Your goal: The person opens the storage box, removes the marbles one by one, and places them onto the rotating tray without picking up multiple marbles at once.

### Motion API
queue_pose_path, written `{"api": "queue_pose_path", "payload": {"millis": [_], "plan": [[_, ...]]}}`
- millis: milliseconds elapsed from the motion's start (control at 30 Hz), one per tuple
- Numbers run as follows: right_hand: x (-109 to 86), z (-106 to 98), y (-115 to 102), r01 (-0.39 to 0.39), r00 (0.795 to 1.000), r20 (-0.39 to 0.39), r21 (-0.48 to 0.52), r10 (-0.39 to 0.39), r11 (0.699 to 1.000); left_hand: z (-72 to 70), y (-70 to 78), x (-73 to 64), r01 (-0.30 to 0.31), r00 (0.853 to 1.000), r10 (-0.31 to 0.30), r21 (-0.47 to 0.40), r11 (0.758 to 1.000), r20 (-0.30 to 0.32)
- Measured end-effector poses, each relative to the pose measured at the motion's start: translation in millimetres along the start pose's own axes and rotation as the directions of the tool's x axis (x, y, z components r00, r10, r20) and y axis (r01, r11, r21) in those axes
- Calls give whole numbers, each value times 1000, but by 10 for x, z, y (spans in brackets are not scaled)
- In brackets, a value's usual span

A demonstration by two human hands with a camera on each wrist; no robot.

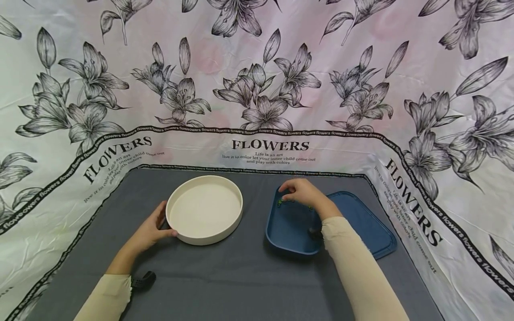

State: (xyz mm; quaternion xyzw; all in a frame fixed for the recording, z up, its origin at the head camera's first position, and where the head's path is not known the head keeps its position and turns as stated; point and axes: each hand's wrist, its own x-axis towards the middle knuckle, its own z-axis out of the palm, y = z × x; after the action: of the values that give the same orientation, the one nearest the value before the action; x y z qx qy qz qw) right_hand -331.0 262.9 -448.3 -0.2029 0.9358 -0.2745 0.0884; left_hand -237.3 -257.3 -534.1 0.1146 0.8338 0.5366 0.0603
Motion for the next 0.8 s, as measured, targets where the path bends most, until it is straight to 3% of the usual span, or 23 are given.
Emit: {"api": "queue_pose_path", "payload": {"millis": [200, 400, 800], "plan": [[88, 65, 41, -42, 997, 60, -25, 44, 999, 11, -11, -9, -17, 1000, 17, 5, 1000, 11], [151, 125, 71, -56, 994, 92, -59, 61, 997, 21, -7, -12, 14, 1000, -14, 0, 1000, 17], [246, 243, 173, 13, 987, 162, -128, 8, 992, 30, -4, -11, 1, 1000, -1, -5, 1000, 16]]}}
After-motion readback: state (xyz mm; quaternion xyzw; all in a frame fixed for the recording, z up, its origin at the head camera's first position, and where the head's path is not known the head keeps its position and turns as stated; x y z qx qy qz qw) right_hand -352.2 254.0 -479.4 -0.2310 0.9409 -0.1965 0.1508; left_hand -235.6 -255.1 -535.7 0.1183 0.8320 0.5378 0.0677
